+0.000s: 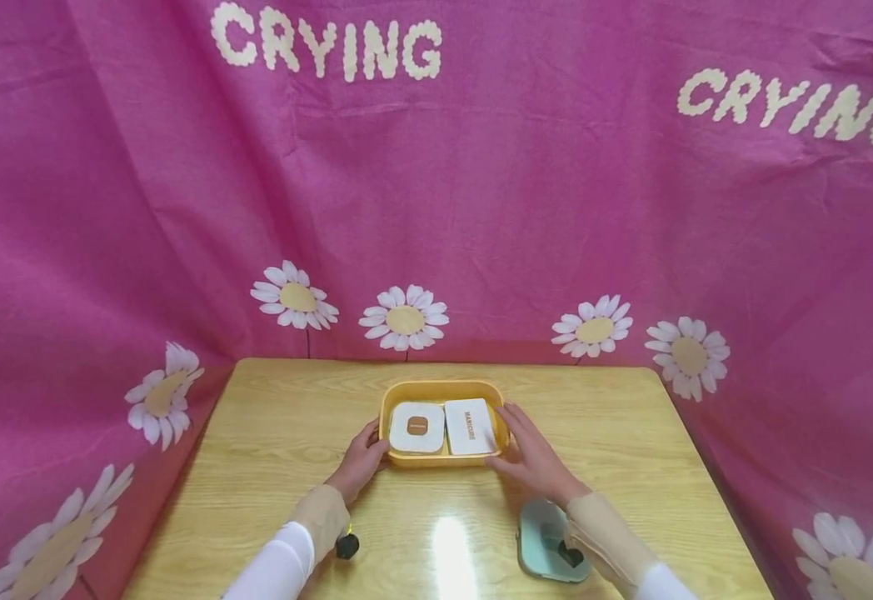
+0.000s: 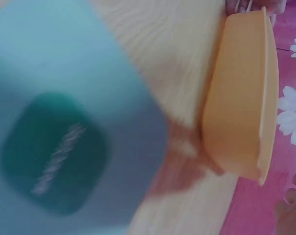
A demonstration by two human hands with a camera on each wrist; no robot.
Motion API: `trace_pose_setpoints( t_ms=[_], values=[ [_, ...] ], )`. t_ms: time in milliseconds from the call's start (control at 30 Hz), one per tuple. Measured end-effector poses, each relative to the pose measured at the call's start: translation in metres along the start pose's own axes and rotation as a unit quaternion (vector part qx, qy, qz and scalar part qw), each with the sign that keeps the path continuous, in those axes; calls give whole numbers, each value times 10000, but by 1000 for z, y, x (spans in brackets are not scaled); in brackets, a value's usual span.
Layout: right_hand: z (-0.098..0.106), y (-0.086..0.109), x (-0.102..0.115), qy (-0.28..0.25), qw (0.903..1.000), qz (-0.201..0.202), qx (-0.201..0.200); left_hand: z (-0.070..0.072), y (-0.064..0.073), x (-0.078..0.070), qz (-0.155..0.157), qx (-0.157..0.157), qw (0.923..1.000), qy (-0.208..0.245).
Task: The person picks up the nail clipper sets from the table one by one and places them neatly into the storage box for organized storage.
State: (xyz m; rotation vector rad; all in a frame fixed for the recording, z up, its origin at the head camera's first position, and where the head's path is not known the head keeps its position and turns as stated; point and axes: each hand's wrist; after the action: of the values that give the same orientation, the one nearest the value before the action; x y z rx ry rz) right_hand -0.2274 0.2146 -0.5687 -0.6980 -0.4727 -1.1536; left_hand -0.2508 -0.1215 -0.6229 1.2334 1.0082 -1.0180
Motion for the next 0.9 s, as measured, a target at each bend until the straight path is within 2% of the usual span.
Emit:
trace_pose_setpoints(
  t_ms=[100,233,467,633,900],
  values=[
    [4,11,-6,13,9995,-270,163,1,1,0,-36,-41,10000,42],
    [9,27,-17,125,9989,-391,231,0,2,0,-115,-60,9999,83],
    [19,50,-30,364,9990,-217,-142,-3,0,3,-65,-101,9999,118],
    [25,64,-38,364,9991,-148,-176,-4,0,4,-94,-78,9999,122],
    [26,82,-50,301,9955,-698,558,-4,0,0,0,-141,9997,211]
  ],
)
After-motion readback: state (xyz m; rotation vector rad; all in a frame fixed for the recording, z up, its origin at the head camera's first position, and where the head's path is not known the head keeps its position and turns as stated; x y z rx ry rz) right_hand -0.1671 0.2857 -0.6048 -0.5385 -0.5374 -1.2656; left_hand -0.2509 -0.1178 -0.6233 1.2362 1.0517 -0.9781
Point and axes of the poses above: each hand's wrist, its own y-axis away from the middle knuckle, its own z-axis out of the back of the hand, x = y × z, and after that the axes turned 10 degrees about -x, right-handed
